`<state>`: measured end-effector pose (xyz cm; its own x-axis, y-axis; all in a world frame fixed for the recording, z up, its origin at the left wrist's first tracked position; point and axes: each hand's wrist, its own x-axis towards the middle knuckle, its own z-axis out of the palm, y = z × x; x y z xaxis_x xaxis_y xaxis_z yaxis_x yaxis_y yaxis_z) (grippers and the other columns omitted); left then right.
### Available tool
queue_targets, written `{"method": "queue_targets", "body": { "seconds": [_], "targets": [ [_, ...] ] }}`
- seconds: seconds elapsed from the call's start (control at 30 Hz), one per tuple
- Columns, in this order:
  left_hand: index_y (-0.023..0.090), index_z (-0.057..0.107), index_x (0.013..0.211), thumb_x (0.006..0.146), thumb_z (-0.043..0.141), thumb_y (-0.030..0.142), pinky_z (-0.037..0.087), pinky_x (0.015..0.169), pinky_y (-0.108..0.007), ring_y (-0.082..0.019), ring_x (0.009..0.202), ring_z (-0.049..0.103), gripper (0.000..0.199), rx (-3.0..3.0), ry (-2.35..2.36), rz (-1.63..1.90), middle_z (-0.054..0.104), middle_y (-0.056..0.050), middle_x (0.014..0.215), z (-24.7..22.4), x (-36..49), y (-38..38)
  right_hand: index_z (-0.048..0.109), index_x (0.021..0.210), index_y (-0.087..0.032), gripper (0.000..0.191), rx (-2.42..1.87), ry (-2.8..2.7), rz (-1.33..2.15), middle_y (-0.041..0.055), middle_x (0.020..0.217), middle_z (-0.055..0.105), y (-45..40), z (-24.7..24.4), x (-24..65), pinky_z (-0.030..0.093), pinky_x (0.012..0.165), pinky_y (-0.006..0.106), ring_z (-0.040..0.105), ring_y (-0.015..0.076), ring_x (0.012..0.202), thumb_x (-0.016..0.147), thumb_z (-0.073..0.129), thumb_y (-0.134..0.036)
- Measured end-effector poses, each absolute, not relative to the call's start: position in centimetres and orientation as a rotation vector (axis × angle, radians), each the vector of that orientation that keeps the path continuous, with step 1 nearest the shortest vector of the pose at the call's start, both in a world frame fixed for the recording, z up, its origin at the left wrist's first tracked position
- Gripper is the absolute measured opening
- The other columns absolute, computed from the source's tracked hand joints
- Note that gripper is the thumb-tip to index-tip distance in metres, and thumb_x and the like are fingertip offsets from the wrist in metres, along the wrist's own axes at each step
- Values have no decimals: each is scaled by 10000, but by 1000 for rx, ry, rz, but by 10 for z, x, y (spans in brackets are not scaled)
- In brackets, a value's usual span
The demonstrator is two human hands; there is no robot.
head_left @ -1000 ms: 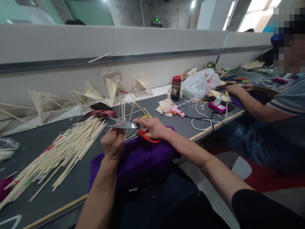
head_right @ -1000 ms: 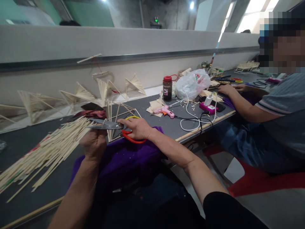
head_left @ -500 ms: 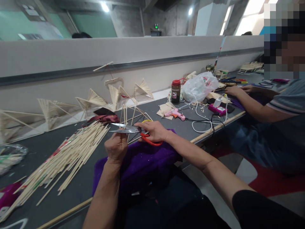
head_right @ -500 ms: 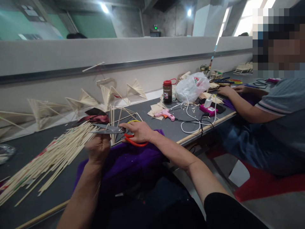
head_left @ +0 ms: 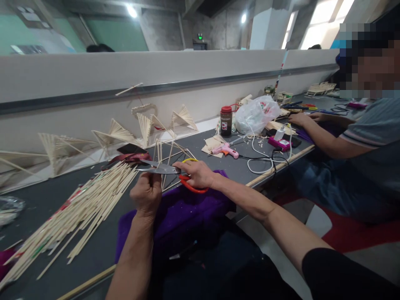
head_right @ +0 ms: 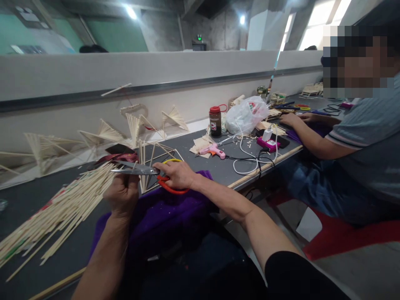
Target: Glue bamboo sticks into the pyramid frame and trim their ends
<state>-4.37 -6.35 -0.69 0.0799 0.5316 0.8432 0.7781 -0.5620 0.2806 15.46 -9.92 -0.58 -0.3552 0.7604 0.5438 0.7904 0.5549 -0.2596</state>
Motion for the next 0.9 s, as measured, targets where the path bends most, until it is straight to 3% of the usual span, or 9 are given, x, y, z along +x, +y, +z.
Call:
{"method": "queue_targets", "body": {
  "seconds": [0.3,0.5,0.7,0.9],
  "targets": [
    [177,650,847,853,542,342,388,600,-286,-202,680,607,198,-2119,-1273,-1452,667,-92,757,-6,-44,-67,440,1372,-202,537,-1167,-2187,-241,82,1069,615,-99,-4,161,441,789,298,566,188,943,875,517,-389],
    [177,660,852,879,518,322,394,608,-288,-195,662,607,205,-2107,-1261,-1480,664,-77,725,-3,-42,-69,375,1366,-159,615,-1197,-2061,-82,100,1177,619,-98,-5,160,449,852,291,591,183,1031,837,571,-404],
    [180,663,827,887,515,321,385,596,-287,-182,621,588,213,-2104,-1302,-1479,663,-49,683,-6,-46,-63,546,1093,-176,520,-1391,-1890,22,62,1023,683,-98,-2,156,457,751,282,646,197,923,721,663,-520],
    [142,667,870,864,539,340,396,601,-270,-170,613,588,235,-2145,-1304,-1519,649,-56,667,-8,-43,-66,619,1053,-163,467,-1314,-1963,-66,81,1055,679,-100,-5,158,435,759,284,626,199,937,747,643,-516]
  ]
}}
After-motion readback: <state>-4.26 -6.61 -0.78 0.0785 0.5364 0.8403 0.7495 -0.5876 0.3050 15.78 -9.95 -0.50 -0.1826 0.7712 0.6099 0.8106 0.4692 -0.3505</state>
